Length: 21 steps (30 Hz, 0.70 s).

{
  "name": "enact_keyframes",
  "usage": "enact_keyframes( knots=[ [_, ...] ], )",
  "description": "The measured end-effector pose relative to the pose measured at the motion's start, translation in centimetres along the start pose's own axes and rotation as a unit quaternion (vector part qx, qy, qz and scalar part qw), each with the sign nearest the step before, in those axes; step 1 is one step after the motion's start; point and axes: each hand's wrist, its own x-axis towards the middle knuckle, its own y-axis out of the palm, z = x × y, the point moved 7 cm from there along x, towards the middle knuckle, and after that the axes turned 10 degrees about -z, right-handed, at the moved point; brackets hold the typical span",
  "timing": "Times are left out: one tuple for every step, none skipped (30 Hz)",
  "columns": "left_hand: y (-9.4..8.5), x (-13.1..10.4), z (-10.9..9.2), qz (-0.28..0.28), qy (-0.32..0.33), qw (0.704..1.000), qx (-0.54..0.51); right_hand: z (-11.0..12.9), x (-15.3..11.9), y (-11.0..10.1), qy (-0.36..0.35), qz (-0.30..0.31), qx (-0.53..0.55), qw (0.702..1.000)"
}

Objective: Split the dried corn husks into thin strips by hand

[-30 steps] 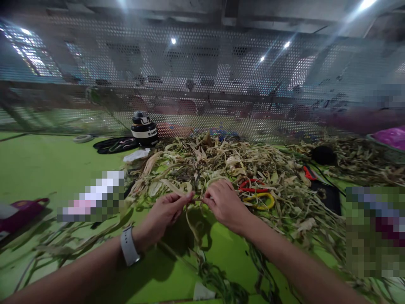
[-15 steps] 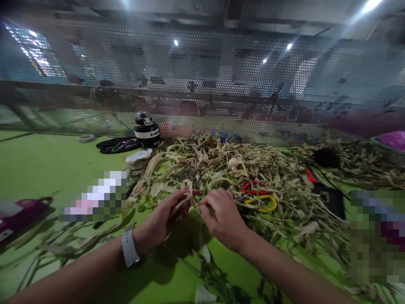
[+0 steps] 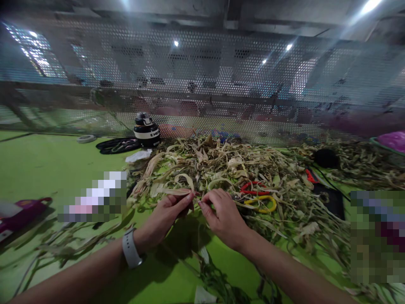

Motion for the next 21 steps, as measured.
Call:
enact_keyframes(
  knots=[
    [0.0, 0.0, -0.3, 0.0, 0.01, 1.0, 0.007, 0.0, 0.0, -0.1, -0.002, -0.002, 0.001, 1.0],
    [-0.1, 0.0, -0.6, 0.0, 0.02, 1.0, 0.012, 0.0, 0.1, -0.1, -0.007, 0.001, 0.0, 1.0],
    [-0.2, -0.1, -0.8, -0.003, 0.027, 0.999, 0.017, 0.0, 0.1, -0.1, -0.011, 0.008, -0.003, 1.0],
    [-0.3, -0.1, -1.0, -0.009, 0.031, 0.999, 0.023, -0.1, 0.2, -0.1, -0.012, 0.016, -0.007, 1.0],
    [-0.5, -0.1, -1.0, -0.017, 0.032, 0.999, 0.029, -0.2, 0.3, -0.1, -0.009, 0.024, -0.01, 1.0],
    [-0.8, 0.0, -1.0, -0.026, 0.03, 0.999, 0.035, -0.4, 0.4, -0.1, -0.005, 0.032, -0.011, 0.999],
    [-1.0, 0.1, -0.9, -0.033, 0.025, 0.998, 0.04, -0.7, 0.5, -0.1, -0.002, 0.037, -0.012, 0.999],
    [-1.2, 0.2, -0.8, -0.037, 0.025, 0.998, 0.042, -0.9, 0.6, -0.1, 0.001, 0.041, -0.013, 0.999],
    [-1.3, 0.3, -0.8, -0.038, 0.028, 0.998, 0.043, -1.0, 0.6, -0.1, 0.001, 0.047, -0.011, 0.999],
    [-1.4, 0.4, -0.8, -0.034, 0.035, 0.998, 0.044, -1.1, 0.6, 0.0, -0.001, 0.053, -0.008, 0.999],
    [-1.3, 0.4, -0.8, -0.028, 0.038, 0.998, 0.048, -1.1, 0.6, 0.0, -0.005, 0.056, -0.007, 0.998],
    [-1.2, 0.4, -0.8, -0.019, 0.038, 0.998, 0.055, -1.0, 0.6, -0.2, -0.01, 0.049, -0.009, 0.999],
    [-1.1, 0.4, -0.8, -0.011, 0.035, 0.997, 0.064, -0.8, 0.6, -0.5, -0.021, 0.026, -0.016, 0.999],
    [-0.9, 0.3, -0.8, -0.001, 0.031, 0.997, 0.075, -0.4, 0.5, -1.1, -0.038, -0.009, -0.025, 0.999],
    [-0.7, 0.2, -0.7, 0.009, 0.027, 0.996, 0.082, 0.2, 0.4, -1.6, -0.062, -0.046, -0.034, 0.996],
    [-0.3, 0.1, -0.6, 0.023, 0.024, 0.996, 0.085, 1.0, 0.2, -2.1, -0.091, -0.076, -0.042, 0.992],
    [0.0, -0.1, -0.5, 0.037, 0.024, 0.996, 0.083, 1.8, 0.0, -2.3, -0.123, -0.091, -0.046, 0.987],
    [0.4, -0.2, -0.3, 0.051, 0.028, 0.995, 0.08, 2.6, -0.3, -2.2, -0.155, -0.09, -0.046, 0.983],
    [0.7, -0.4, -0.1, 0.061, 0.033, 0.995, 0.078, 3.2, -0.6, -2.0, -0.183, -0.079, -0.043, 0.979],
    [0.9, -0.5, 0.0, 0.066, 0.039, 0.994, 0.077, 3.7, -0.9, -1.8, -0.204, -0.068, -0.038, 0.976],
    [1.0, -0.6, 0.2, 0.067, 0.044, 0.994, 0.08, 4.0, -1.1, -1.7, -0.215, -0.062, -0.033, 0.974]
  ],
)
